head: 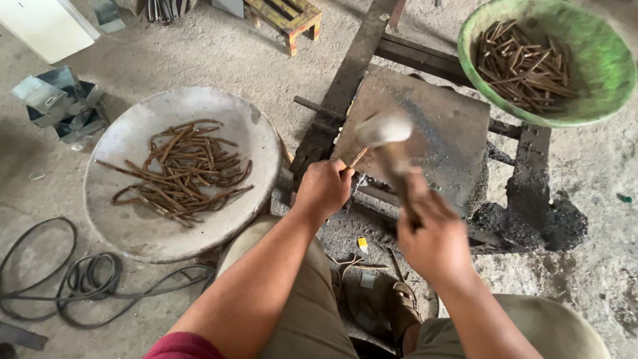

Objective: The person picks up metal rods from a bowl, places them on a metal plate, and strikes them with a hammer.

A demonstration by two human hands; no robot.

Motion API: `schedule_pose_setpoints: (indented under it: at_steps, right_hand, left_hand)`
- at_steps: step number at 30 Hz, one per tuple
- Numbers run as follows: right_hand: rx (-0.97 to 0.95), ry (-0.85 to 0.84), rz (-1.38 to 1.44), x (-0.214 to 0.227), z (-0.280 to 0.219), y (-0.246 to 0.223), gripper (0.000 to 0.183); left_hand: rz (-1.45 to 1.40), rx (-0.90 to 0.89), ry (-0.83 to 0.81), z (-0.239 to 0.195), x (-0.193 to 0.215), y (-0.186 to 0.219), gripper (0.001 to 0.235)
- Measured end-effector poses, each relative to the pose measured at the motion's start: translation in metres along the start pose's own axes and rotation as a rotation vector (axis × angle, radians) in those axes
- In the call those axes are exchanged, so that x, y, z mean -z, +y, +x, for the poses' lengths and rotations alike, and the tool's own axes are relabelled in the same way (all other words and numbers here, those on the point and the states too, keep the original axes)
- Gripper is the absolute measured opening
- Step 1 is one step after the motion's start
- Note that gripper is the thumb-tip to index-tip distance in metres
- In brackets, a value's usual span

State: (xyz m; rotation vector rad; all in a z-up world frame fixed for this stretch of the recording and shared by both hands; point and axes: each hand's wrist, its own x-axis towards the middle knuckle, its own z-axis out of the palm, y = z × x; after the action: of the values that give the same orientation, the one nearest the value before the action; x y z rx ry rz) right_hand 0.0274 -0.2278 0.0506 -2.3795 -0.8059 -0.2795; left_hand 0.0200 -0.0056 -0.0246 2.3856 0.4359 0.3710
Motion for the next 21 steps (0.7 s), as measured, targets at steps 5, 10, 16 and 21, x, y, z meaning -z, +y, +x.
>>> schedule_pose_setpoints:
  at_steps: [5, 10, 16, 21]
  right_hand:
    - [-0.049, -0.170, -0.009, 0.003, 0.008, 0.005, 0.066]
    - [0.226, 0.192, 0.007, 0.043, -0.002, -0.010, 0.063]
    - [0.138, 0.019, -0.013, 0.007, 0.000, -0.001, 0.067]
    - [0.071, -0.158, -0.115, 0.004, 0.007, -0.001, 0.068]
  left_hand:
    - [-0.013, 0.120, -0.104, 0.001, 0.005, 0.009, 0.023]
    - [-0.009, 0.024, -0.023, 0.001, -0.002, -0.001, 0.023]
    - [-0.038, 0.089, -0.058, 0.001, 0.004, 0.006, 0.021]
    - [-0.024, 0.127, -0.104, 0.001, 0.006, 0.009, 0.023]
